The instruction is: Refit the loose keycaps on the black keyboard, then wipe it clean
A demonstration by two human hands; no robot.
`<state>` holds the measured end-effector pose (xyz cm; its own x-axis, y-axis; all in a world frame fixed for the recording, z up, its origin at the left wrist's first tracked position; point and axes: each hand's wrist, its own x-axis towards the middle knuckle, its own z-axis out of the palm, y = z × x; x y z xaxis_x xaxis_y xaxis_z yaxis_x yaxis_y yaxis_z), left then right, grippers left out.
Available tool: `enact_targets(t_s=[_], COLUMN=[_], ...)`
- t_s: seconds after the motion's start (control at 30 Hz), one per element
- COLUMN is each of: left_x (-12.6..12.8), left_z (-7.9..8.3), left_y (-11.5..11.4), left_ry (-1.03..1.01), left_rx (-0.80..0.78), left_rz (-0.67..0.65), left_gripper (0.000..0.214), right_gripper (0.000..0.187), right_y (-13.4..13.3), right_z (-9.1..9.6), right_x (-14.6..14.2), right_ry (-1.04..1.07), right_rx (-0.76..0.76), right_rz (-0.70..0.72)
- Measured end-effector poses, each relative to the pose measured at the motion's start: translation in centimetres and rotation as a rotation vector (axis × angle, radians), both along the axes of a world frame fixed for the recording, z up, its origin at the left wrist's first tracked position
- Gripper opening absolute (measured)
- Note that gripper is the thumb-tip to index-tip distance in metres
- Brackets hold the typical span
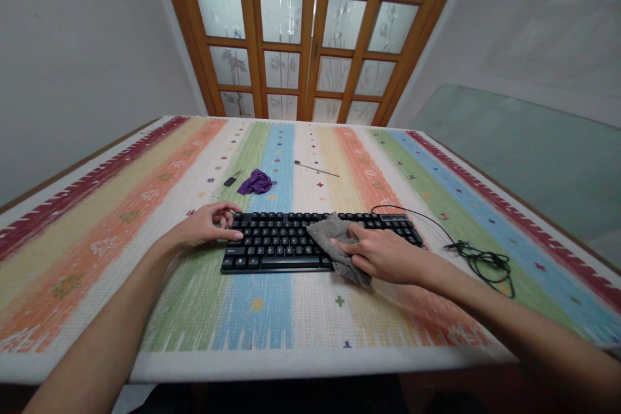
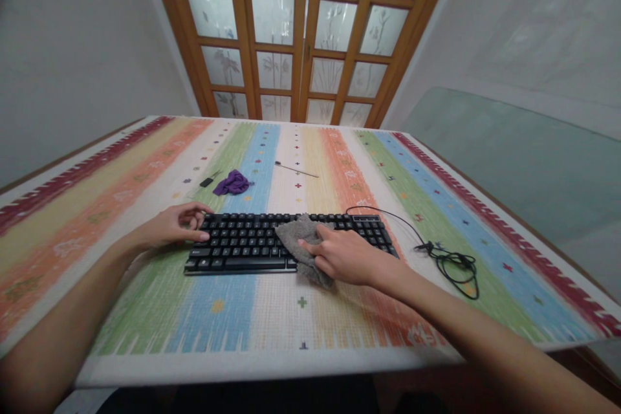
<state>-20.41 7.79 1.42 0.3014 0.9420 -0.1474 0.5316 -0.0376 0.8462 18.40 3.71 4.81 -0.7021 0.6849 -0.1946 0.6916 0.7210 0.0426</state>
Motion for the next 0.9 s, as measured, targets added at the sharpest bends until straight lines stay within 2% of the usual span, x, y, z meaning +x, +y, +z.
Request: enact_targets(t_s=[0.27,0.37,0.57,0.73,0.83,0.9], left_x=[0.0,0.0,0.2,0.2,0.2,0.2], left_z=[0.0,0.0,0.1,0.0,0.0,0.1], left_y=[-0.1,-0.1,-0.1,-0.1,-0.1,-0.1], left_ry=[-0.003,0.000,0.003,0.027,0.037,0.034], left_rx=[0.002,0.007,-0.020,-0.034,-0.031,-0.032], left_rz=[0.011,0.012,0.039,0.073,0.074,0.088], left_gripper=[0.057,0.056,0.056,0.054,0.051,0.051], right_gripper=[0.046,0.046,0.045,0.044,0.043,0.042], right_y=[-0.6,-0.9,-0.3,1.3,1.8,1.9], right_z=[-0.4,-0.6,-0.1,2.0,3.2,3.5], right_x=[4.4,5.2,5.2,5.5,4.3,2.4], right_ry=[0.020,0.014,0.102,0.302,0.465,0.524], right_rx=[-0.018,-0.022,-0.091,-0.049,-0.018,-0.030], right_rz=[-0.136,-0.172,-0.153,-0.136,-0.112,-0.051])
